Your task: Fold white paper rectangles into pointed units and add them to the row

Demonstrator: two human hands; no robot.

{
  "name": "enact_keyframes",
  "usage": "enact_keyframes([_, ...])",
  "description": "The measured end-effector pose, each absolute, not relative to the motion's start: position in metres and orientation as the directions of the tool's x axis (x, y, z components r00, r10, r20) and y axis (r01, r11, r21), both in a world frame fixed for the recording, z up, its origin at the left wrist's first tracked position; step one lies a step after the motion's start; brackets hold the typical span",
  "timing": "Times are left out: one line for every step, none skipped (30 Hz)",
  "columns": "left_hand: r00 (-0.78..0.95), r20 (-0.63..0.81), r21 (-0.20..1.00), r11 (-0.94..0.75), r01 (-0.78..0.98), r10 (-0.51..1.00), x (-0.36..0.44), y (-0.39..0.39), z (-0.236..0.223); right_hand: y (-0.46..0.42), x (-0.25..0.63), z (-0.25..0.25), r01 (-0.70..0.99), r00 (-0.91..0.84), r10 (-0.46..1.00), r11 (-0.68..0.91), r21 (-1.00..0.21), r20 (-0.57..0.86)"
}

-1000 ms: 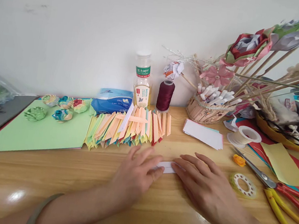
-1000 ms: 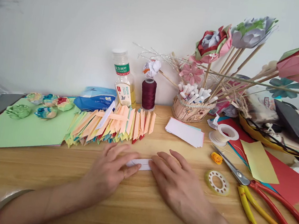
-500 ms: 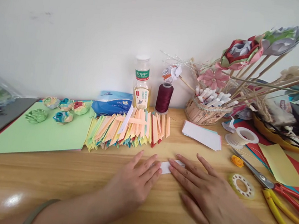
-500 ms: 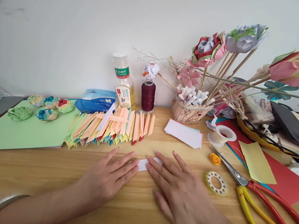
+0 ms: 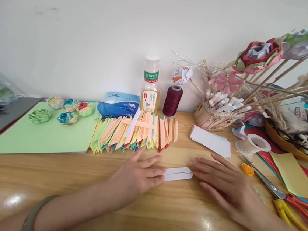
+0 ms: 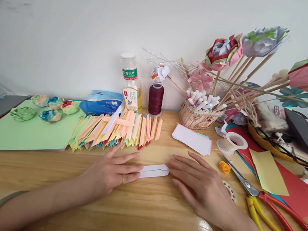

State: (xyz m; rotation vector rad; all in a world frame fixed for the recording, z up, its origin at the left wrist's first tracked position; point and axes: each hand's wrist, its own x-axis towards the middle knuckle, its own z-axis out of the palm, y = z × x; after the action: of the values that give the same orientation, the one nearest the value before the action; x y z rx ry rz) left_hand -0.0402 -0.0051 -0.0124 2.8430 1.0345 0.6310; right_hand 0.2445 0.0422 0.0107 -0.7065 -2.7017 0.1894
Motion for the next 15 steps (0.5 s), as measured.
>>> enact_keyframes([0.687, 0.379, 0.197, -0.779, 0.595, 0.620, -0.040, -0.004, -0.013, 0.042, 0.243, 0.010, 0.460, -0.799, 0.510, 0.860, -0.223, 0.319])
enact_keyframes([0.684, 0.396, 0.205, -0.785, 0.584, 0.612, -0.039, -0.003, -0.013, 0.041, 0.240, 0.009, 0.465, -0.789, 0.520, 0.854, -0.235, 0.328])
enact_keyframes([0.682, 0.411, 0.208, -0.791, 0.575, 0.605, -0.038, -0.002, -0.013, 0.040, 0.237, 0.008, 0.464, -0.790, 0.523, 0.851, -0.247, 0.319])
enact_keyframes([0.676, 0.427, 0.209, -0.794, 0.572, 0.600, -0.037, -0.002, -0.012, 0.039, 0.234, 0.007, 0.456, -0.803, 0.518, 0.853, -0.256, 0.295])
enact_keyframes([0.664, 0.442, 0.213, -0.790, 0.575, 0.603, -0.035, -0.001, -0.010, 0.039, 0.230, 0.007, 0.441, -0.820, 0.503, 0.859, -0.259, 0.274])
enact_keyframes([0.646, 0.457, 0.224, -0.782, 0.581, 0.611, -0.034, -0.001, -0.008, 0.038, 0.227, 0.006, 0.427, -0.835, 0.487, 0.867, -0.257, 0.257])
enact_keyframes([0.624, 0.468, 0.242, -0.770, 0.590, 0.625, -0.032, -0.002, -0.005, 0.038, 0.225, 0.006, 0.413, -0.846, 0.470, 0.876, -0.250, 0.250])
enact_keyframes([0.598, 0.479, 0.264, -0.755, 0.600, 0.643, -0.030, -0.002, -0.002, 0.037, 0.223, 0.006, 0.402, -0.854, 0.457, 0.884, -0.240, 0.249])
enact_keyframes([0.572, 0.481, 0.287, -0.736, 0.613, 0.664, -0.028, -0.003, 0.000, 0.037, 0.221, 0.006, 0.396, -0.859, 0.446, 0.890, -0.225, 0.252])
enact_keyframes([0.551, 0.476, 0.308, -0.717, 0.625, 0.686, -0.025, -0.004, 0.002, 0.037, 0.220, 0.006, 0.394, -0.861, 0.439, 0.895, -0.207, 0.257])
enact_keyframes([0.538, 0.465, 0.321, -0.701, 0.637, 0.703, -0.023, -0.005, 0.003, 0.036, 0.219, 0.006, 0.397, -0.862, 0.436, 0.898, -0.191, 0.259])
enact_keyframes([0.533, 0.450, 0.322, -0.687, 0.651, 0.716, -0.021, -0.006, 0.003, 0.035, 0.219, 0.006, 0.402, -0.861, 0.436, 0.899, -0.177, 0.262])
enact_keyframes([0.534, 0.434, 0.313, -0.677, 0.666, 0.726, -0.018, -0.007, 0.002, 0.034, 0.218, 0.006, 0.409, -0.856, 0.440, 0.897, -0.167, 0.270])
enact_keyframes([0.537, 0.421, 0.297, -0.671, 0.679, 0.731, -0.016, -0.007, 0.001, 0.033, 0.217, 0.006, 0.419, -0.850, 0.448, 0.894, -0.162, 0.277])
enact_keyframes([0.542, 0.411, 0.280, -0.668, 0.690, 0.733, -0.015, -0.007, -0.001, 0.032, 0.217, 0.005, 0.428, -0.841, 0.457, 0.889, -0.162, 0.289])
